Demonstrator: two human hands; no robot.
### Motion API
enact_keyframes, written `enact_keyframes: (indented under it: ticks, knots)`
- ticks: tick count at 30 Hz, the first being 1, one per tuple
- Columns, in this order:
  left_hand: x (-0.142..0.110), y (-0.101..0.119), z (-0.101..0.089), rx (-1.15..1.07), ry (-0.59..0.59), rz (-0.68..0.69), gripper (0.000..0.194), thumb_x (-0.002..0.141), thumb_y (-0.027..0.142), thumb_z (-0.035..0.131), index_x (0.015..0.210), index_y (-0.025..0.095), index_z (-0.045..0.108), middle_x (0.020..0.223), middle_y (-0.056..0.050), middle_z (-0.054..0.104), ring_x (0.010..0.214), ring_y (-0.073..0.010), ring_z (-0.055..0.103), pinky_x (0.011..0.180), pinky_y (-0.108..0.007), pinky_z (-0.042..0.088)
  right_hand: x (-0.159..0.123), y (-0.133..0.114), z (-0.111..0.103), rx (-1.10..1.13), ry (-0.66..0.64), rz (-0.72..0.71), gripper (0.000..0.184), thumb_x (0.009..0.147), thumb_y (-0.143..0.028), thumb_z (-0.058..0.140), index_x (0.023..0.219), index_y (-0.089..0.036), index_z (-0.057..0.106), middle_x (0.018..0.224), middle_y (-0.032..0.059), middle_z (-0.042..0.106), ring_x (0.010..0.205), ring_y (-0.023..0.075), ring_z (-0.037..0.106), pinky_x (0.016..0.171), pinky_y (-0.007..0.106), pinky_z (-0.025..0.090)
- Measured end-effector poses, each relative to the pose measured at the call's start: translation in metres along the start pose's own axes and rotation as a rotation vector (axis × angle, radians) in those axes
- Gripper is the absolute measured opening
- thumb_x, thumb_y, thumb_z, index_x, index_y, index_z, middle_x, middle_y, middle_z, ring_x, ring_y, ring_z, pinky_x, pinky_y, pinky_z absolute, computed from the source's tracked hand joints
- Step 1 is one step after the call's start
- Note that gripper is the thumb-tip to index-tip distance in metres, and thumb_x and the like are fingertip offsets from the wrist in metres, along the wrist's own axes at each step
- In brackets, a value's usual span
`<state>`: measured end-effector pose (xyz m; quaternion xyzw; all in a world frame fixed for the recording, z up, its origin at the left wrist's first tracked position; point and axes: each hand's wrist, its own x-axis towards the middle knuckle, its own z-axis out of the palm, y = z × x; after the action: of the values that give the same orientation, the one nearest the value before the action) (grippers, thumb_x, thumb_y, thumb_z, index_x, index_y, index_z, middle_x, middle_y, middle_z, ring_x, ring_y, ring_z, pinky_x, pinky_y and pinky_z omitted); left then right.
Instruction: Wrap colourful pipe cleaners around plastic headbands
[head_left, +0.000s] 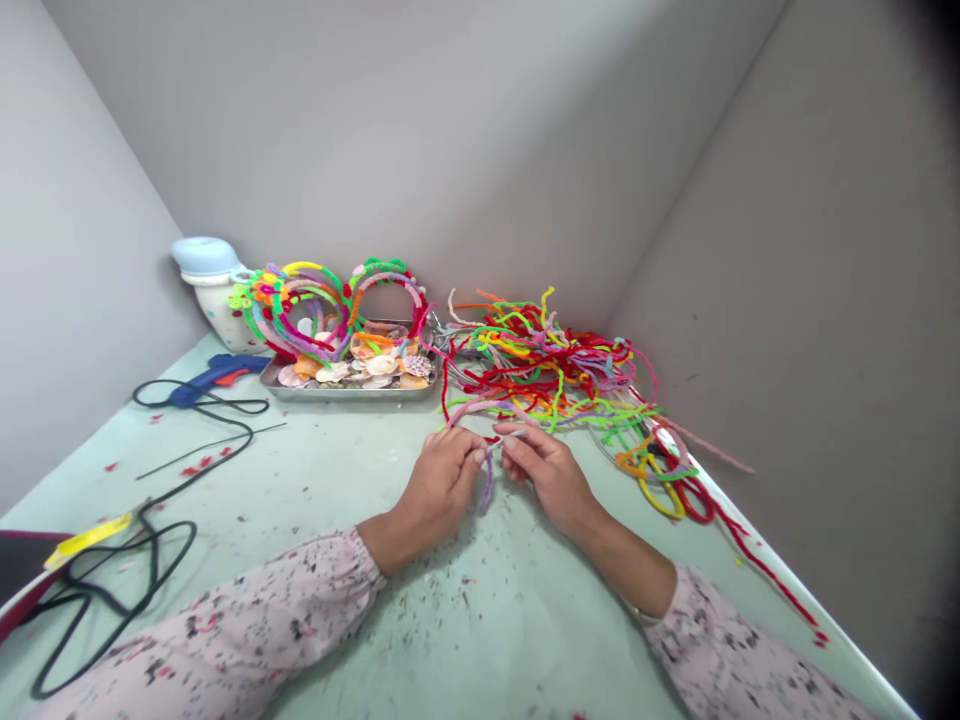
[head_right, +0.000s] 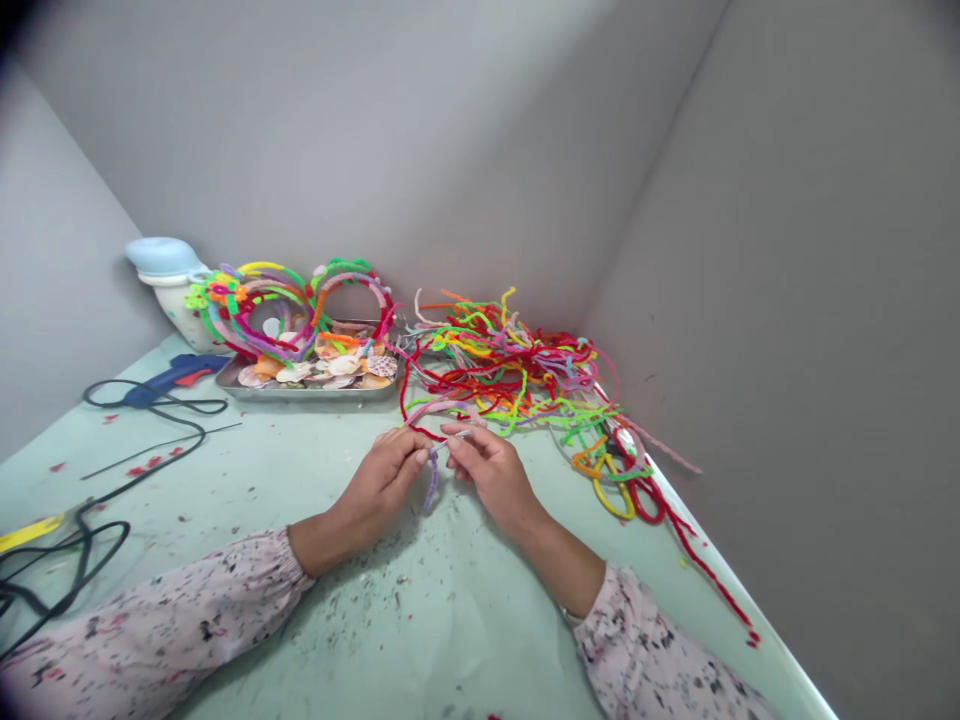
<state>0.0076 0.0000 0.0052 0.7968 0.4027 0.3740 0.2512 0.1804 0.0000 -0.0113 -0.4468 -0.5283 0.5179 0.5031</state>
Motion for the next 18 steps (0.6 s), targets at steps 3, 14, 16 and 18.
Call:
enact_keyframes:
  ticks: [3,14,16,18]
  knots:
    - [-0.0003,0.0001,-0.0012,-0.025,0.001,-0.012,0.020,0.093,0.024,0.041,0.084,0.018,0.057,0.085,-0.003,0.061,0.086,-0.0188,0.053,0.083,-0.034,0.038,0.0004,0.0009,-0.0004,0.003,0.002,0.011,0.029,0.081,-0.041,0.063,0.102,-0.021,0.068,0.066,-0.0028,0.058,0.057,0.0106,0.049,0.057,0.025,0.039]
    - [0.0007,-0.0005,0.0001,0.011,-0.003,-0.017,0.020,0.091,0.022,0.040,0.084,0.018,0.059,0.085,-0.003,0.061,0.085,-0.0190,0.053,0.082,-0.034,0.038,0.0013,0.0009,-0.0008,-0.019,-0.027,0.011,0.026,0.083,-0.039,0.062,0.097,-0.019,0.070,0.065,-0.0020,0.059,0.057,0.0100,0.049,0.057,0.024,0.039]
    - [0.0008,-0.0008,0.0005,0.029,-0.007,-0.007,0.021,0.092,0.022,0.039,0.085,0.017,0.058,0.085,-0.004,0.060,0.085,-0.0192,0.052,0.082,-0.035,0.038,0.0014,0.0003,-0.0004,-0.018,-0.026,0.010,0.026,0.083,-0.039,0.062,0.096,-0.019,0.071,0.065,-0.0020,0.059,0.057,0.0099,0.049,0.057,0.024,0.039]
    - [0.0009,-0.0012,0.0005,0.046,-0.006,0.001,0.021,0.092,0.021,0.039,0.084,0.017,0.058,0.084,-0.004,0.060,0.085,-0.0193,0.052,0.082,-0.035,0.038,0.0014,-0.0007,0.0000,-0.017,-0.027,0.009,0.025,0.083,-0.039,0.062,0.096,-0.019,0.071,0.065,-0.0020,0.058,0.057,0.0098,0.049,0.057,0.024,0.039]
